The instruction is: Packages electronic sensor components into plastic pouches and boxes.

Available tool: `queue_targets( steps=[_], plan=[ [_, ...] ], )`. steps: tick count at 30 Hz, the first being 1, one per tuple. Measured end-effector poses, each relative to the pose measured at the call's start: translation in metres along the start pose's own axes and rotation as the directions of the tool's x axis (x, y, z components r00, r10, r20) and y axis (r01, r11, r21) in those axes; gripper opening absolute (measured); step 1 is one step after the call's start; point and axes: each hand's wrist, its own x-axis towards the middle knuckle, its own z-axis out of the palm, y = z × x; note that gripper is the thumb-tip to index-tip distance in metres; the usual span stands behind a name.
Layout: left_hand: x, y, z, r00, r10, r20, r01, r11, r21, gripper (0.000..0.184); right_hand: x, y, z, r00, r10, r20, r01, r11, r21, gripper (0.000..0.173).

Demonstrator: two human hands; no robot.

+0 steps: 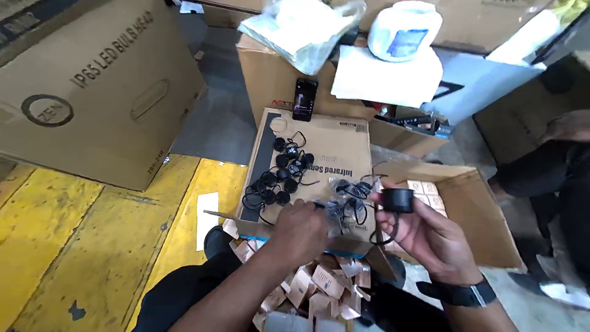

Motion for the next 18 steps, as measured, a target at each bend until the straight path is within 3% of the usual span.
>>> queue_targets(
  steps=[4, 8, 11, 14, 18],
  plan=[
    [0.008, -0.008, 0.001, 0.993, -0.019, -0.119, 0.017, 1.0, -0.02, 0.027, 0.0, 0.01, 0.023, 0.985, 0.149, -0.082, -0.157, 0.982, -0.107, 0.051],
    [0.014, -0.014, 0.004, 0.954, -0.022, -0.301, 0.014, 1.0, -0.026, 0.029, 0.002, 0.018, 0.033, 0.979, 0.19, -0.07, -0.201, 0.944, -0.263, 0.067],
    [0.016, -0.014, 0.005, 0.912, -0.065, -0.405, 0.039, 0.997, -0.071, 0.041, 0.001, 0.02, 0.037, 0.979, 0.192, -0.07, -0.205, 0.918, -0.341, 0.062],
    [0.017, -0.016, 0.005, 0.906, -0.145, -0.398, 0.098, 0.986, -0.137, 0.056, 0.002, 0.022, 0.037, 0.986, 0.164, -0.025, -0.163, 0.935, -0.315, 0.058],
    [0.015, -0.022, 0.006, 0.907, -0.162, -0.389, 0.107, 0.982, -0.158, 0.022, 0.001, 0.022, 0.041, 0.986, 0.164, -0.014, -0.163, 0.958, -0.236, 0.053]
  ],
)
